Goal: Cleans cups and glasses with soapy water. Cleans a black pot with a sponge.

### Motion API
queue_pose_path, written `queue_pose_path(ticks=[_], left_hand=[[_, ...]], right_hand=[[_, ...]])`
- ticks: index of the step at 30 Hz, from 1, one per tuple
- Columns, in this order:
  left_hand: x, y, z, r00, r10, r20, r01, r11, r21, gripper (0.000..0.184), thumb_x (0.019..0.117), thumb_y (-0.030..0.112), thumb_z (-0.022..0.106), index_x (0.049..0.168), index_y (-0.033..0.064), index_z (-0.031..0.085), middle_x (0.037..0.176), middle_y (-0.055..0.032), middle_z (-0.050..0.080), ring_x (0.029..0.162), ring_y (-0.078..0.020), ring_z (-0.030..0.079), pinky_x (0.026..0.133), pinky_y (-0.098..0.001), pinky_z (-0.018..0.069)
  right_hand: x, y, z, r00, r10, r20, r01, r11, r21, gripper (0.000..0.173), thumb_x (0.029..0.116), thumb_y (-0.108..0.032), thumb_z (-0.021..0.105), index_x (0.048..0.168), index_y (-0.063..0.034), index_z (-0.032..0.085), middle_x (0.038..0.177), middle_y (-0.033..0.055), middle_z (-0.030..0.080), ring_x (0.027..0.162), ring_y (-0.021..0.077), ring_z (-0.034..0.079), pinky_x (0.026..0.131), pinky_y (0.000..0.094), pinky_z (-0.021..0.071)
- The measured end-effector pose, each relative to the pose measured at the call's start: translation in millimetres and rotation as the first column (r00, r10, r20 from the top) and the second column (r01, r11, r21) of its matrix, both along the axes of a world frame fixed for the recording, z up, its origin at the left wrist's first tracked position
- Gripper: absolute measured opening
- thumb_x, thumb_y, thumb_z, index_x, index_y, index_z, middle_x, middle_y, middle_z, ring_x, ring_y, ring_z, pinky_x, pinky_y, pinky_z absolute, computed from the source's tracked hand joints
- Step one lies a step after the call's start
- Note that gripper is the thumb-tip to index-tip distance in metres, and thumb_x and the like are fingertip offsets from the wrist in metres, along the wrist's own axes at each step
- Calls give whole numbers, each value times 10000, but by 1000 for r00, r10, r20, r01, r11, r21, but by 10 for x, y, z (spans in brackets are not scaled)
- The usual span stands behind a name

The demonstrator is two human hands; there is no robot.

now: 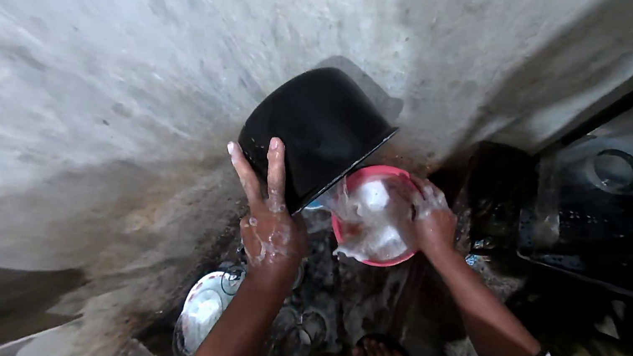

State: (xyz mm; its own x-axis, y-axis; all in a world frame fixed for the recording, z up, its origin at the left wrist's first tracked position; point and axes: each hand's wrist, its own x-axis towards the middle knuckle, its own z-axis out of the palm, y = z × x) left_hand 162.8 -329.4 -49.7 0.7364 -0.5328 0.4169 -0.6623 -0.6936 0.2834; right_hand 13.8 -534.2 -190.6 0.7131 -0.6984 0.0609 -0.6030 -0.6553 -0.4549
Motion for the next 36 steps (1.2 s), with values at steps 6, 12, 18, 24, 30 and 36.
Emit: queue_pose_path(ticks=[6, 12, 18, 24, 30, 36], left_hand=[[-39, -14, 124, 991, -88, 101, 91, 995, -32, 1150, 735, -34, 755, 1654, 350, 181, 1714, -177, -118, 586, -272, 660, 482, -450, 545], [-10, 118, 49, 999, -7, -41, 3, 995, -98, 1187, 738, -63, 750, 1661, 342, 123, 1730, -135, -39, 1114, -409, 672, 747, -570, 598], [-252, 792, -480, 884, 229, -407, -397, 828, -396, 892, 951, 97, 560, 1641, 36, -2, 1679, -225, 194, 1511, -289, 338, 1212, -433, 351], [-599, 1336, -441, 614, 481, -626, -757, 584, -293, 797, 1018, 124, 554, 1648, 90, 68, 1636, -212, 309, 1451, -314, 426, 1163, -487, 405], [-726, 1607, -120, 324, 340, -883, -929, 291, -229, 421, 1041, 115, 513, 1442, 37, 408, 1064, -178, 645, 796, -206, 678, 654, -381, 593], [-698, 1828, -153, 276, 266, -923, -943, 261, -207, 353, 1054, 87, 495, 1396, 11, 451, 1030, -162, 666, 805, -196, 700, 670, -364, 612]], right_hand=[[515, -499, 20, 947, 30, -320, 28, 985, 173, 372, 989, -332, 620, 1329, -194, 684, 1338, 157, 656, 1179, 431, 638, 874, 687, 521], [458, -498, -67, 984, 9, -180, 31, 974, 222, 461, 938, -227, 677, 1396, -192, 634, 1377, 169, 630, 1223, 434, 615, 911, 701, 509], [1069, 110, 77, 963, 126, 240, -183, 955, 235, 466, 961, -214, 668, 1388, -49, 587, 1375, 215, 589, 1261, 372, 591, 1059, 531, 506], [2511, 682, -553, 882, 465, 76, -469, 851, 236, 688, 854, -178, 805, 1467, -59, 517, 1509, 255, 477, 1384, 481, 459, 1046, 653, 479], [2859, 701, -977, 819, 523, -234, -377, 800, 467, 396, 996, -235, 636, 1302, 15, 648, 1380, 294, 587, 1298, 501, 541, 1040, 719, 429], [2753, 675, -32, 878, 428, -215, -337, 871, 357, 512, 952, -379, 683, 1255, 33, 652, 1298, 316, 613, 1204, 499, 598, 945, 706, 482]])
